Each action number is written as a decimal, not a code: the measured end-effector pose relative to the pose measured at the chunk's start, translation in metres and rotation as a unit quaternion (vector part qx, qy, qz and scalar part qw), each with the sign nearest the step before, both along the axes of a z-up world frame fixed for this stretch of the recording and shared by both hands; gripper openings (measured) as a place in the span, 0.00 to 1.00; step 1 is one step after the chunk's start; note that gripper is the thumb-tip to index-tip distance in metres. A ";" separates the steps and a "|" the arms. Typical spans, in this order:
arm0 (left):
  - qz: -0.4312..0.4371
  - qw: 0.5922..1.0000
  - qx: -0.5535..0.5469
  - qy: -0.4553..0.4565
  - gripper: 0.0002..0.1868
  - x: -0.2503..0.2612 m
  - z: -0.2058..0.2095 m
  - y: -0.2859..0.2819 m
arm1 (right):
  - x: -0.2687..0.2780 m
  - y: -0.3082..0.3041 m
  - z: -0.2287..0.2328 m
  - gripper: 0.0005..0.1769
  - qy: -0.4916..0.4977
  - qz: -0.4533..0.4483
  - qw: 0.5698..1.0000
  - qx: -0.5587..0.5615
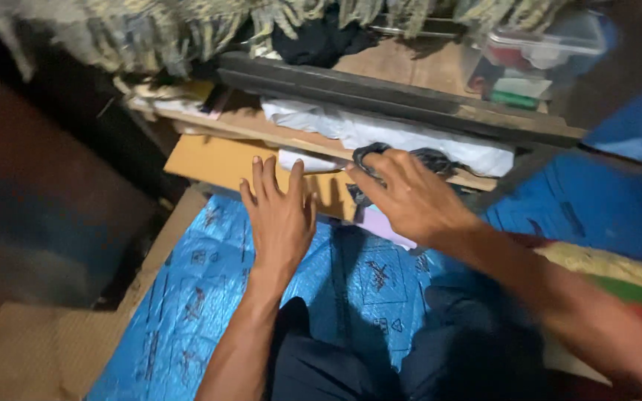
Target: Wiping a small drawer and its track with a cloth before attempting to reinsert it into a storage unit.
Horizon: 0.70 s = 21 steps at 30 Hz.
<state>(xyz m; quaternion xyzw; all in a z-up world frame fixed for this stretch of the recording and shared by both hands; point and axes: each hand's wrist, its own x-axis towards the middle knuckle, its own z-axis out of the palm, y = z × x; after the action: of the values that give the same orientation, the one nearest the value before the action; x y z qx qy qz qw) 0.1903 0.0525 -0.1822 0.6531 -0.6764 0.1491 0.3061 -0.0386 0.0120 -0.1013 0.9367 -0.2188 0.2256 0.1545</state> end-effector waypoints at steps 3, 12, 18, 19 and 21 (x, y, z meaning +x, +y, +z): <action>0.019 0.999 0.040 -0.006 0.43 0.005 0.019 0.020 | 0.016 -0.012 -0.034 0.33 0.011 0.033 0.999 0.022; -0.038 0.999 0.008 0.027 0.50 -0.028 0.016 0.022 | 0.056 -0.031 -0.048 0.15 -0.144 0.102 0.984 0.037; -0.038 0.992 -0.077 0.089 0.41 -0.038 -0.018 -0.033 | 0.073 -0.046 -0.053 0.13 -0.236 0.032 0.970 0.056; -0.032 0.993 -0.074 0.090 0.41 -0.035 -0.022 -0.037 | 0.074 -0.048 -0.055 0.13 -0.234 0.036 0.970 0.060; -0.063 0.987 -0.068 0.131 0.42 -0.035 -0.030 -0.047 | 0.070 -0.051 -0.060 0.16 -0.200 -0.001 0.973 0.114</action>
<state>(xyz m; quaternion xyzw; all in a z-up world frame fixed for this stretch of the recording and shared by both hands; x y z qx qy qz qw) 0.1554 0.0051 -0.2117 0.6007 -0.6589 0.0881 0.4441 0.0317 -0.0394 -0.1608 0.8839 -0.2704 0.3816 0.0005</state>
